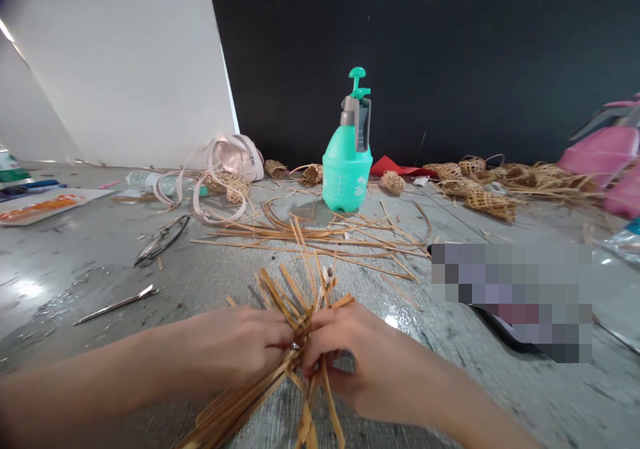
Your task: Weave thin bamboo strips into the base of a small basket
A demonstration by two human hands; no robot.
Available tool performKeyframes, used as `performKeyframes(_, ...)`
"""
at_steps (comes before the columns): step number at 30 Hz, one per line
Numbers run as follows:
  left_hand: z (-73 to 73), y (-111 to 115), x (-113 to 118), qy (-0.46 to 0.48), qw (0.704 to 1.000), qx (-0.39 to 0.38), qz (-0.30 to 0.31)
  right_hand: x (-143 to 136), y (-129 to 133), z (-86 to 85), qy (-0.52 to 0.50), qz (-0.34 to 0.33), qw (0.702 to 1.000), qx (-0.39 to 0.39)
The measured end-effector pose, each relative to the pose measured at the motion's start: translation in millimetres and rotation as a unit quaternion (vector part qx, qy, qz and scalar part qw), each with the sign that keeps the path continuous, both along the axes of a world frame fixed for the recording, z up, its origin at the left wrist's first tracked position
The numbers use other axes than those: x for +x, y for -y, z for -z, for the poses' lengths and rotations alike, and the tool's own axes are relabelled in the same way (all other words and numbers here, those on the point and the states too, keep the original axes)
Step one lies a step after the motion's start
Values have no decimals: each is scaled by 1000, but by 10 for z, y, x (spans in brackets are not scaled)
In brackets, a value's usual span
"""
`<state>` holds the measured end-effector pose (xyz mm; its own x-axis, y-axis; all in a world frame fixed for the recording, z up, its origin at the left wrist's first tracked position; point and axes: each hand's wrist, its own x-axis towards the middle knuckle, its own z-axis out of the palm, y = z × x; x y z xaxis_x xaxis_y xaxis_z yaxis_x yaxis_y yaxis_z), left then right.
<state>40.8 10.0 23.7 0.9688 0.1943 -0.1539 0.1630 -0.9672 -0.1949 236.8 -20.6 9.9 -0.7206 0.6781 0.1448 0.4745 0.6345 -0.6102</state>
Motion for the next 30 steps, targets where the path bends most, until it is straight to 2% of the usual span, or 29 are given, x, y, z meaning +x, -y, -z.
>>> performKeyframes(11, 23, 107, 43, 11, 1000, 7, -27, -32, -7, -15, -9, 0, 1000, -14)
performKeyframes(20, 153, 73, -14, 83, 996, 8, 10, -31, -21, -18, 5, 8, 1000, -15)
performKeyframes(25, 176, 58, -45, 127, 992, 1, 23, -36, -16, -34, -4, 8, 1000, -22)
performKeyframes(28, 175, 29, -52, 111, 994, -19, 12, -12, -26, -8, -2, 18, 1000, -12)
performKeyframes(30, 167, -7, -60, 105, 993, -58, -14, 8, -44, 26, -10, 16, 1000, 0)
